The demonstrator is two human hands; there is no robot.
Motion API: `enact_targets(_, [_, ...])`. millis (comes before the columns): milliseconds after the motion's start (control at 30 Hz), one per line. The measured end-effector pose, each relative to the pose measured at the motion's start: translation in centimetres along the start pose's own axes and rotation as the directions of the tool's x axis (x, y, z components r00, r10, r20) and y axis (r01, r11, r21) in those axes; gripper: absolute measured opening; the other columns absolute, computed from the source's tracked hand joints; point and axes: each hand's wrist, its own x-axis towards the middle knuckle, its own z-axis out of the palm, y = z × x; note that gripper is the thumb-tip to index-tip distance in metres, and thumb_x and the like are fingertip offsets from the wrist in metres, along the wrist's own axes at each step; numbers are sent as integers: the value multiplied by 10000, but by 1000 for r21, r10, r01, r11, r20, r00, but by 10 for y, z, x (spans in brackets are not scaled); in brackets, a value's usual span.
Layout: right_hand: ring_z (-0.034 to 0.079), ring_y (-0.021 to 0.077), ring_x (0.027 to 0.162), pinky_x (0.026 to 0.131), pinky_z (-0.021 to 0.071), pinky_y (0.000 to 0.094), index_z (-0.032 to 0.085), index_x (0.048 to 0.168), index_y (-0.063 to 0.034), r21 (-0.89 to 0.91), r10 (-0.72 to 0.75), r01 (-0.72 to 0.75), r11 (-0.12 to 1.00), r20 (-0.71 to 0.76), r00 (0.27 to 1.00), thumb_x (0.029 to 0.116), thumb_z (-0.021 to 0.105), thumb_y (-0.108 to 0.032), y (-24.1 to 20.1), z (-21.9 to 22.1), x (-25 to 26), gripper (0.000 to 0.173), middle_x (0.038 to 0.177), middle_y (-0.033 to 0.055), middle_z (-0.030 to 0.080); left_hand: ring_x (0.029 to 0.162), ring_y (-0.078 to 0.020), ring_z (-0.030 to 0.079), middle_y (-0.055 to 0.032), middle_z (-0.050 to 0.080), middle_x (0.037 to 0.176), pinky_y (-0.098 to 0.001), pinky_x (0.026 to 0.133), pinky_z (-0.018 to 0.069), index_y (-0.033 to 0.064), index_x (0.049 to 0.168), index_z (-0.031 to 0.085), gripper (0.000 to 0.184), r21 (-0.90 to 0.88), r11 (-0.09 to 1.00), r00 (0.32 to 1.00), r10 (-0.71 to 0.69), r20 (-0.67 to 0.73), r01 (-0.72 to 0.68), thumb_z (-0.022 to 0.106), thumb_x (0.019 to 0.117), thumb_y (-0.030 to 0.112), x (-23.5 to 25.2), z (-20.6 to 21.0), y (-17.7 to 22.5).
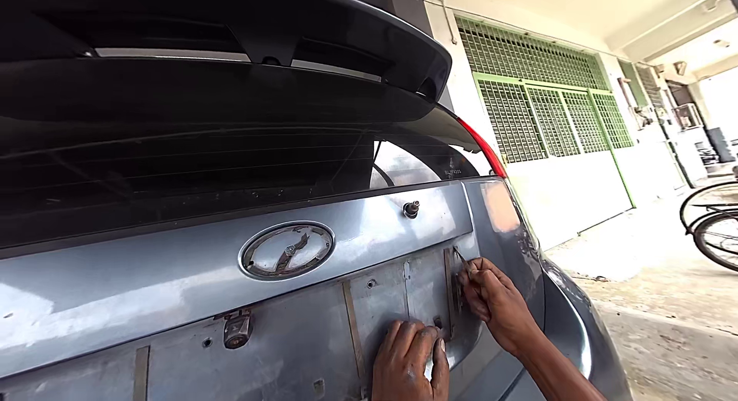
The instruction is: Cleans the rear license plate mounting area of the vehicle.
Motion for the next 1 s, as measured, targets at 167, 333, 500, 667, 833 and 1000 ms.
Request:
enact_targets(167, [625, 185, 602, 606, 547, 383, 570, 1167, -55, -661, -103, -44, 749, -182, 978, 969, 721, -278, -17, 11, 23, 335, 738, 72, 641, 938, -116, 665, 18, 734, 946, -245, 831, 544, 173, 956, 806, 184, -7, 1000, 1000, 15, 9, -15, 654, 934, 273, 1, -1, -1])
enact_targets(333, [681, 242, 669, 649, 555, 501, 701, 1087, -129, -925, -156, -145, 350, -210, 965, 1003, 665, -284, -35, 24, 28, 181, 739, 42, 692, 925, -119, 663, 21, 734, 932, -244, 824, 538, 173, 937, 807, 164, -18, 1000, 1000, 15, 8, -15, 669, 926, 261, 0, -2, 1])
enact_targets(500, [720, 330, 898, 727, 539, 512, 616, 1069, -77, -960, -108, -279, 32, -281, 954, 1048, 485, -311, -43, 53, 28, 269, 889, 134, 710, 922, -113, 662, 28, 734, 935, -241, 819, 538, 176, 942, 805, 179, -29, 999, 1000, 23, -1, -23, 653, 935, 271, 0, -3, 0])
enact_targets(667, [718, 410, 916, 745, 549, 562, 545, 1192, 7, -866, -236, -442, 233, -491, 839, 1053, 494, -296, -30, 55, 32, 337, 907, 218, 699, 913, -116, 667, 29, 732, 920, -236, 814, 545, 174, 923, 804, 200, -47, 999, 999, 14, -33, -16, 636, 937, 282, 1, 0, -2])
enact_targets(833, [580, 219, 598, 563, 477, 422, 589, 941, -10, -683, -250, -165, 712, -465, 849, 1041, 488, -202, -14, 14, 14, 239, 687, 84, 589, 896, -112, 663, 33, 725, 908, -238, 796, 542, 178, 910, 799, 202, -62, 998, 999, 8, -31, -10, 630, 938, 284, 0, 0, -1])
enact_targets(1000, [513, 94, 512, 478, 463, 337, 629, 1067, -126, -891, -452, 227, 392, 28, 892, 1000, 492, -439, 7, -4, -11, 348, 625, -62, 519, 906, -113, 665, 35, 724, 915, -245, 800, 544, 186, 911, 796, 199, -54, 998, 999, 17, -35, -19, 630, 937, 291, 0, 1, 0])
